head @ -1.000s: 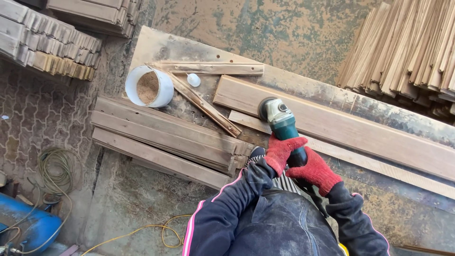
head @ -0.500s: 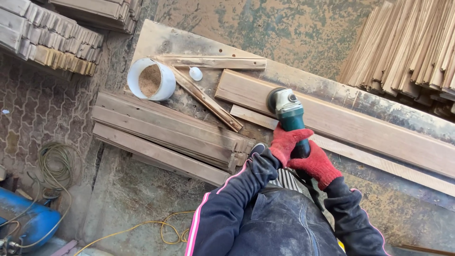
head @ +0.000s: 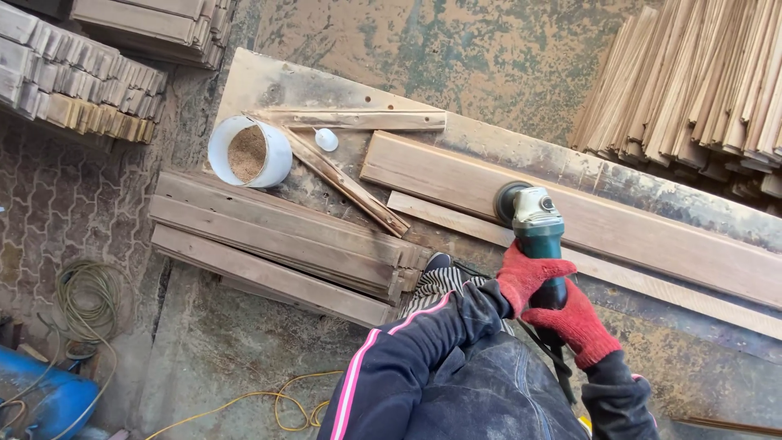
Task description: Sanding a wooden plank using an angle grinder in a workshop environment.
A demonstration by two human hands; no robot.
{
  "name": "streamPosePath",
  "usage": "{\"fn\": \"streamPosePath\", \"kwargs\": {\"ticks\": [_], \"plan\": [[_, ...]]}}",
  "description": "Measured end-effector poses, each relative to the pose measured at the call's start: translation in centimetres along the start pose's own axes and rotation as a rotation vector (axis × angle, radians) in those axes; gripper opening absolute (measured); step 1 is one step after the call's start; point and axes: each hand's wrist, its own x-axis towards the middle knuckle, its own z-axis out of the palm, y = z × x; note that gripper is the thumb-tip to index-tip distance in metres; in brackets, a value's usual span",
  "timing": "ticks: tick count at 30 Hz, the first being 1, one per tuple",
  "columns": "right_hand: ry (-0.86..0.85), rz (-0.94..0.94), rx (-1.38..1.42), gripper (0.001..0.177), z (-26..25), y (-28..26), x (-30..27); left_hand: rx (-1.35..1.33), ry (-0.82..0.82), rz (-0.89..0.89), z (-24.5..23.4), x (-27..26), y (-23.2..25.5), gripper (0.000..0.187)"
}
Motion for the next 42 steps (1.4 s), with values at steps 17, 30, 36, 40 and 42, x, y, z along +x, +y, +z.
{"fn": "streamPosePath", "kwargs": {"ticks": [17, 30, 36, 40, 42], "plan": [[-0.201, -0.181, -0.225, 0.088, 5.3, -13.3, 2.2, -0.319, 0.274, 0.102, -10.6, 5.2, 4.9, 0.069], [-0.205, -0.109, -0.184, 0.091, 5.1, -13.6, 1.1, -0.246, 0.225, 0.102, -9.5, 3.5, 5.7, 0.071], [-0.217, -0.169, -0.218, 0.087, 6.6, -16.4, 1.7, -0.262, 0.280, 0.154, -12.1, 4.4, 7.1, 0.068], [-0.186, -0.095, -0.184, 0.088, 4.5, -12.5, 1.1, -0.220, 0.184, 0.093, -9.5, 4.9, 3.9, 0.070], [-0.160, -0.071, -0.170, 0.088, 3.5, -10.6, 0.2, -0.223, 0.149, 0.072, -7.3, 2.5, 3.5, 0.071]]}}
